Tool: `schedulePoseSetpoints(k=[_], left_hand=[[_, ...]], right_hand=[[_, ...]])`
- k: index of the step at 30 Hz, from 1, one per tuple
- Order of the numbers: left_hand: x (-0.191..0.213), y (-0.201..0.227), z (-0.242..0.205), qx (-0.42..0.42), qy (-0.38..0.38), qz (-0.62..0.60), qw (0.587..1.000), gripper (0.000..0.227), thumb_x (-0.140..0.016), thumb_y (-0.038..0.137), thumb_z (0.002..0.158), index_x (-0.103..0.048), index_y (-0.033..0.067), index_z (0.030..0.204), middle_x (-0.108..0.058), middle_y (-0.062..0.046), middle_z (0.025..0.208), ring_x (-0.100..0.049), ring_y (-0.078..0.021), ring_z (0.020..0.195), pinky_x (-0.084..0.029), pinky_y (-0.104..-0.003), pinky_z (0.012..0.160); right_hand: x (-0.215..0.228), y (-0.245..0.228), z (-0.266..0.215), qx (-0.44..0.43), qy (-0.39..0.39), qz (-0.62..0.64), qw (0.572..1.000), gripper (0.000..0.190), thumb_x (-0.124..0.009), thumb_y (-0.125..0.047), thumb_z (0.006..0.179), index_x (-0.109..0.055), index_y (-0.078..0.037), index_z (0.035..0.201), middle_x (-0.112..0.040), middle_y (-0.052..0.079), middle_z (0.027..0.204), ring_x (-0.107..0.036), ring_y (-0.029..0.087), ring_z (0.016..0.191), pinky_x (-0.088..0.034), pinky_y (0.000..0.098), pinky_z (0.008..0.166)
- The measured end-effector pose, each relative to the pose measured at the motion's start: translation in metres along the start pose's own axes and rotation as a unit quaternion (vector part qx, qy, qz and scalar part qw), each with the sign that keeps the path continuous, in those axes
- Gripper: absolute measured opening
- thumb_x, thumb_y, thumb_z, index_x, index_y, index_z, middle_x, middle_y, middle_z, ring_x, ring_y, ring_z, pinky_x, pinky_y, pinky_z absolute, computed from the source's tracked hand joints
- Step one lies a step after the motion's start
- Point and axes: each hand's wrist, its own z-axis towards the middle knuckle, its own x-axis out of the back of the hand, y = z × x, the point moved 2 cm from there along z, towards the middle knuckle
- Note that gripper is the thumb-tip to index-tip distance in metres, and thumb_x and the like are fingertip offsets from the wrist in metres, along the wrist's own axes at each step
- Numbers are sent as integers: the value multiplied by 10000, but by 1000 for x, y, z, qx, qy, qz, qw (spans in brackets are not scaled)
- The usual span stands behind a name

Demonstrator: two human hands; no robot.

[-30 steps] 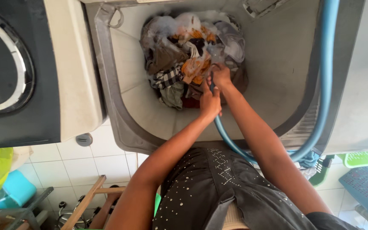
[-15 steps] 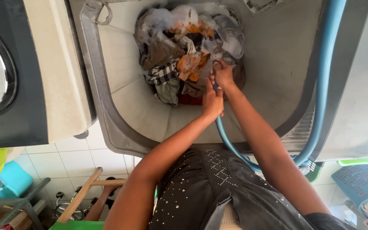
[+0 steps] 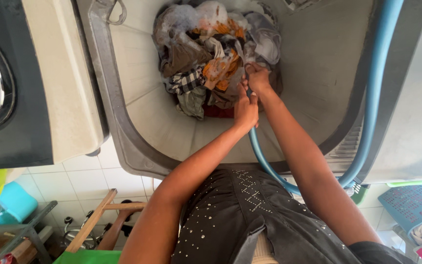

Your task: The person agitates laundry in a washing machine tub by hand, then uses a hose to fill the machine with water while adjusting the controls.

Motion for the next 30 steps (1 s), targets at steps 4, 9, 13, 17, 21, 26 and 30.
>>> schedulePoseSetpoints(k=[4,9,13,17,21,26,30], left_hand=[[-10,-12,8,27,-18,27,999,753,-444,254,1037,-45,23,1632,-709,-264,1054,-604,-260,438,-487,-372,335],[-9,-18,4,18,14,28,999,732,-445,255,1034,-51,7,1599,-650,-161,1021,-631,-266,434,-531,-392,331],[1,-6,-4,30,19,12,999,754,-414,258,1022,0,31,1610,-674,-180,832,-592,-270,402,-516,-392,339],[-1,-4,0,29,-4,30,999,756,-413,276,1040,3,26,1619,-668,-195,756,-575,-262,396,-503,-388,348],[-8,-14,2,38,-5,34,999,737,-437,270,1042,-57,12,1619,-673,-198,757,-576,-268,388,-509,-388,357],[-3,-9,-4,30,16,14,999,728,-428,263,1016,-55,35,1598,-663,-157,870,-603,-265,399,-526,-407,333],[-5,-9,-1,51,16,28,998,731,-427,253,1025,-47,36,1610,-674,-204,820,-584,-287,405,-503,-396,332]], right_hand=[[26,26,9,-49,47,-20,997,219,-555,-135,1020,-675,2,1140,-623,89,733,-530,148,509,-462,336,440],[22,43,8,-75,23,-67,995,255,-541,-151,1049,-684,23,1169,-649,79,757,-560,141,529,-479,324,458],[3,30,11,-41,33,-30,998,274,-523,-125,1003,-654,-55,1235,-635,87,720,-528,153,474,-458,334,419],[13,27,16,-20,32,-49,998,274,-510,-142,1011,-657,-53,1224,-628,88,721,-543,151,480,-476,338,418],[25,42,12,-40,50,-65,996,240,-533,-143,1040,-677,49,1060,-643,97,733,-567,166,504,-485,351,437],[12,43,6,-104,58,-73,990,171,-569,-153,1002,-699,-48,1038,-645,74,695,-557,141,495,-477,332,437],[14,36,7,-25,45,-97,994,228,-549,-171,1034,-708,-9,1019,-637,75,703,-563,145,499,-477,335,438]])
